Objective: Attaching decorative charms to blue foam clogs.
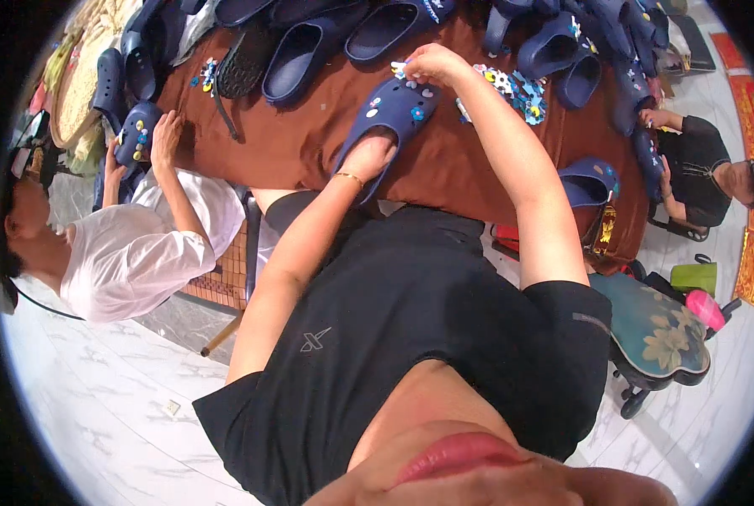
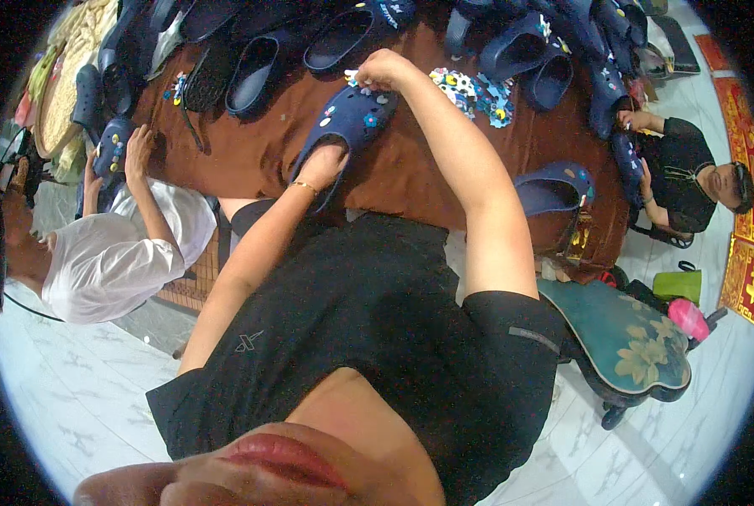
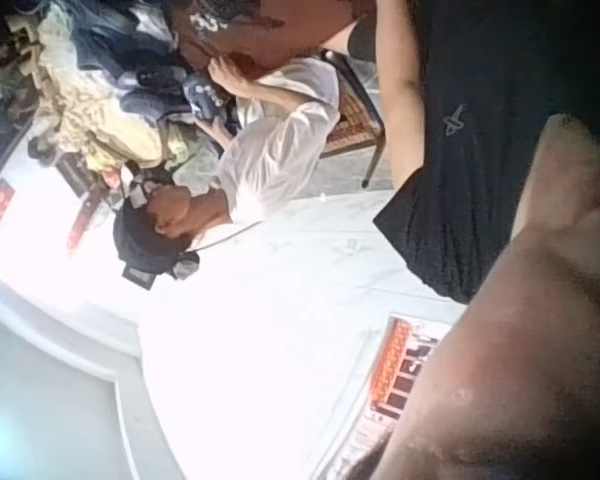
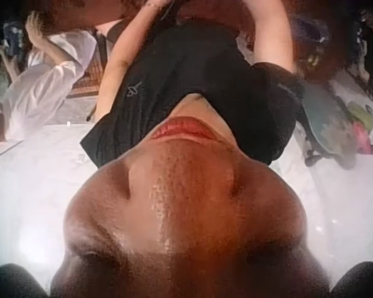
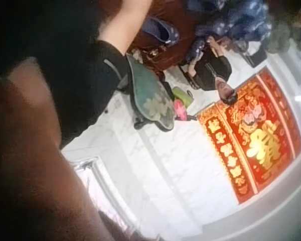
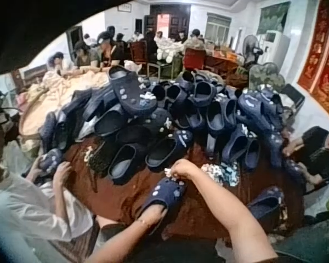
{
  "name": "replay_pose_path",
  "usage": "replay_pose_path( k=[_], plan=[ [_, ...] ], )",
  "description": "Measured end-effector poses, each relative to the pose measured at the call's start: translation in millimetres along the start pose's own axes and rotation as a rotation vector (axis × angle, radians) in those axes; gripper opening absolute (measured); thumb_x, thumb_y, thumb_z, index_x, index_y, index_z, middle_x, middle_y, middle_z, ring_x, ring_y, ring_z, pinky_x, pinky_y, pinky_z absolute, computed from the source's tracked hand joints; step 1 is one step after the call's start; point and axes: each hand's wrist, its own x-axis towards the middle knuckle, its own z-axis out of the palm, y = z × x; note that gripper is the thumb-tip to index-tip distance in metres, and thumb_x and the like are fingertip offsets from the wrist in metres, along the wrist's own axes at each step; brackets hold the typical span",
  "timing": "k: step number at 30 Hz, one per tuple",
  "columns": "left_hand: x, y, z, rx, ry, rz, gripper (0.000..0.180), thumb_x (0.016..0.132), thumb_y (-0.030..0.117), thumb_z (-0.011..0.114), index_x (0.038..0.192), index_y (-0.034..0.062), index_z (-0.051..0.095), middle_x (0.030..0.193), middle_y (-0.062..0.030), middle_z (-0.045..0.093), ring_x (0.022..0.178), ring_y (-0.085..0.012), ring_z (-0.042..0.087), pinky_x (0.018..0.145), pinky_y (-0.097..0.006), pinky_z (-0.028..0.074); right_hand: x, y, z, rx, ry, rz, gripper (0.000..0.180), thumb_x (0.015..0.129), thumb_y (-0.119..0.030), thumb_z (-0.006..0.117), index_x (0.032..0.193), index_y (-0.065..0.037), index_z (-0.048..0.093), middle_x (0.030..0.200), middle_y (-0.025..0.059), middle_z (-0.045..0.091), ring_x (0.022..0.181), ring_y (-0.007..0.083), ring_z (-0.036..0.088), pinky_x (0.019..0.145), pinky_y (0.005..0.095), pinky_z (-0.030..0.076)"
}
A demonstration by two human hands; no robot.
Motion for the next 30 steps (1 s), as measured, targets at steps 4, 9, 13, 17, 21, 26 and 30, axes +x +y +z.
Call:
replay_pose_path(
  k=[4, 9, 13, 17, 21, 26, 30],
  plan=[
    [-2, 3, 0, -0.028, 0.056, 0.062, 0.029, 0.082, 0.024, 0.046, 0.081, -0.0031, 0.057, 0.083, -0.0263, 0.057, 0.081, -0.0415, 0.053, 0.074, -0.047, 0.042, -4, -7, 15, -0.194, -0.074, 0.039, 0.016, 0.068, -0.014, 0.064, 0.081, -0.005, 0.060, 0.066, 0.0032, 0.062, 0.051, 0.0085, 0.051, 0.039, 0.0223, 0.034],
    [-2, 6, -3, -0.031, 0.056, 0.072, 0.029, 0.082, 0.024, 0.046, 0.080, -0.0026, 0.057, 0.082, -0.0261, 0.056, 0.080, -0.0412, 0.054, 0.073, -0.047, 0.042, -2, 1, 25, -0.422, -0.036, 0.087, 0.014, 0.069, -0.019, 0.064, 0.065, -0.006, 0.065, 0.063, 0.0039, 0.063, 0.048, 0.0111, 0.055, 0.045, 0.0279, 0.044],
    [-2, 13, -12, -0.038, -0.059, -0.041, 0.028, 0.079, 0.018, 0.045, 0.098, 0.0001, 0.054, 0.099, -0.0264, 0.054, 0.093, -0.0404, 0.050, 0.082, -0.045, 0.040, -13, -17, 25, -0.588, -0.004, 0.062, 0.019, 0.069, -0.024, 0.067, 0.072, -0.006, 0.067, 0.068, 0.0047, 0.065, 0.060, 0.0144, 0.060, 0.057, 0.0314, 0.048],
    [-1, 5, -4, -0.013, -0.083, -0.060, 0.027, 0.079, 0.018, 0.045, 0.097, -0.0005, 0.054, 0.098, -0.0266, 0.054, 0.091, -0.0405, 0.051, 0.081, -0.045, 0.041, 2, -15, 24, -0.744, -0.079, 0.081, 0.025, 0.069, -0.028, 0.069, 0.079, -0.006, 0.068, 0.073, 0.0064, 0.066, 0.072, 0.0189, 0.062, 0.067, 0.0354, 0.050],
    [-2, 2, -2, -0.015, 0.024, 0.033, 0.027, 0.081, 0.022, 0.047, 0.079, -0.0026, 0.056, 0.083, -0.0261, 0.056, 0.082, -0.0414, 0.053, 0.073, -0.047, 0.042, 26, -15, 26, -0.927, -0.156, 0.109, 0.030, 0.067, -0.031, 0.070, 0.082, -0.005, 0.068, 0.083, 0.0079, 0.066, 0.076, 0.0220, 0.063, 0.068, 0.0349, 0.050],
    [-1, 6, -2, -0.016, 0.002, 0.010, 0.026, 0.081, 0.021, 0.047, 0.079, -0.0028, 0.056, 0.083, -0.0258, 0.056, 0.082, -0.0413, 0.053, 0.074, -0.047, 0.041, 45, -16, 30, -0.986, -0.228, 0.322, 0.041, 0.065, -0.031, 0.074, 0.097, -0.006, 0.065, 0.105, 0.0078, 0.062, 0.087, 0.0237, 0.062, 0.076, 0.0384, 0.048],
    [2, -1, 2, 0.008, -0.006, -0.006, 0.026, 0.081, 0.021, 0.046, 0.076, -0.0028, 0.056, 0.082, -0.0258, 0.056, 0.081, -0.0416, 0.053, 0.074, -0.048, 0.041, 43, -25, 30, -0.984, -0.159, 0.304, 0.045, 0.064, -0.030, 0.075, 0.100, -0.007, 0.064, 0.106, 0.0081, 0.061, 0.092, 0.0239, 0.061, 0.079, 0.0379, 0.047]
  ],
)
